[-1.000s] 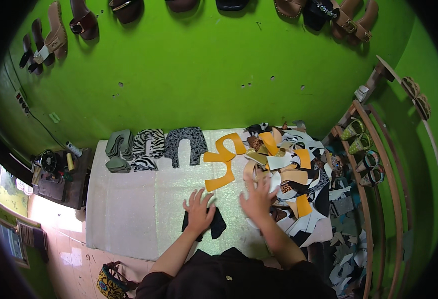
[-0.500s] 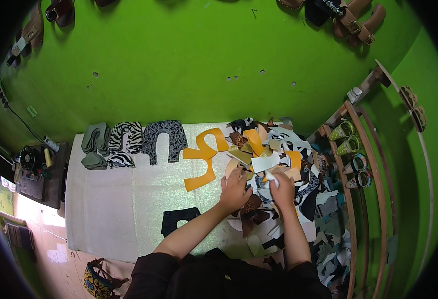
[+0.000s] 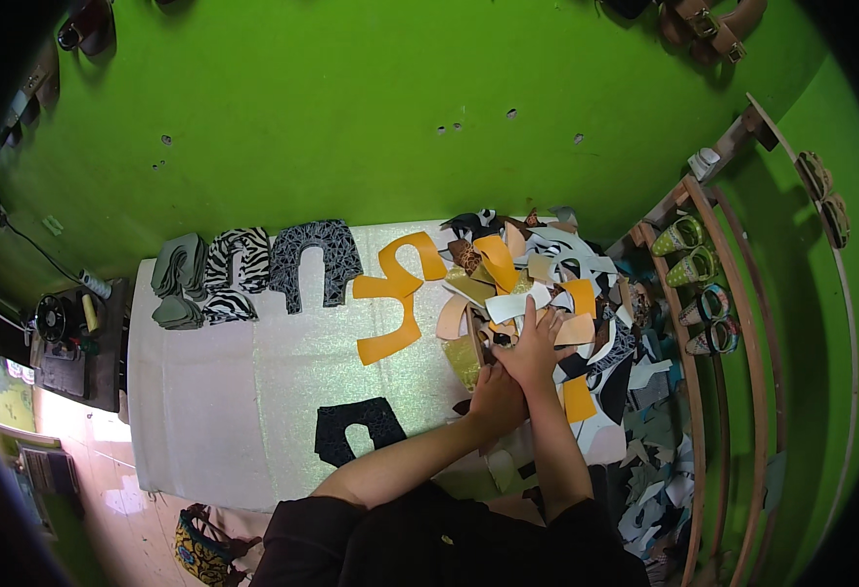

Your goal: Sorting and inspecting various fabric and patterned shoe upper components on a work table.

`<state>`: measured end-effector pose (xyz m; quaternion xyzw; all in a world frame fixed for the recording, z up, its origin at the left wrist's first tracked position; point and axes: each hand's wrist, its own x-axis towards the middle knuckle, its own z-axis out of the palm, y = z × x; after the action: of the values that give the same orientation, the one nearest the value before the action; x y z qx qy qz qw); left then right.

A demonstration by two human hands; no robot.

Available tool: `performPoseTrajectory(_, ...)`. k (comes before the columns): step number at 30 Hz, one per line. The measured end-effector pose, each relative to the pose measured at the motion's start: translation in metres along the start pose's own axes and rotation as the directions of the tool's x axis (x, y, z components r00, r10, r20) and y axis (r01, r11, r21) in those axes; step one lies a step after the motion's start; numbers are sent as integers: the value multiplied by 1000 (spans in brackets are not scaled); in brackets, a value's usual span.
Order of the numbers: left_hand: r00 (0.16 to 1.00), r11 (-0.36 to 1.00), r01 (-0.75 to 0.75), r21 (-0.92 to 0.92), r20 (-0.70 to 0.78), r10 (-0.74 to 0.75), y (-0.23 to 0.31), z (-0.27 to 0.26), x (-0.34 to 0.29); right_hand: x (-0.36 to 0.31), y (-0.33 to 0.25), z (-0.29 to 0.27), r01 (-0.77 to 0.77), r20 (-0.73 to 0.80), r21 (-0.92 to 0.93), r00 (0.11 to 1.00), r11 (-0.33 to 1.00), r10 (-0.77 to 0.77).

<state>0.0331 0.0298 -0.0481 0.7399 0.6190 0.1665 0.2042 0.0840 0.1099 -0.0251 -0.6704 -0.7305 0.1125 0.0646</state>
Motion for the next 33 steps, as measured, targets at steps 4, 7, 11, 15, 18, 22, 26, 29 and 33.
performPoseTrajectory(4, 997, 997, -81, 18, 16, 81, -11, -8, -4, 8, 7, 1, 2, 17, 13, 1000, 1000, -2)
performPoseTrajectory(7, 989, 979, -139, -152, -72, 129, -13, -12, 2, 21, 37, 12, 56, -41, 146, 998, 988, -51)
performPoseTrajectory(11, 937, 854, -184, -487, -348, 3, -24, -4, 12, 26, 45, -4, 69, -46, 508, 998, 858, -53)
performPoseTrajectory(15, 924, 413, 42, -910, -123, -363, -37, 10, 42, 37, 83, 1, 27, -26, 853, 1000, 521, -9)
performPoseTrajectory(18, 861, 28, 310, -950, 268, -432, -36, 0, 64, 28, 80, -16, -79, 74, 926, 997, 368, 29)
performPoseTrajectory(22, 926, 490, 250, -835, 59, -373, -33, -9, 82, 26, 89, -17, -138, 150, 940, 989, 310, -12)
performPoseTrajectory(26, 990, 630, 84, -772, -9, -143, -62, -13, 80, 28, 92, -15, -210, 207, 971, 978, 114, 33)
performPoseTrajectory(29, 994, 131, 31, -991, 16, -112, -80, -26, 66, 26, 91, -17, -205, 199, 973, 978, 110, 64)
performPoseTrajectory(33, 949, -98, 54, -994, 81, -305, -86, -63, 52, 27, 96, -14, -204, 192, 970, 976, 131, 100)
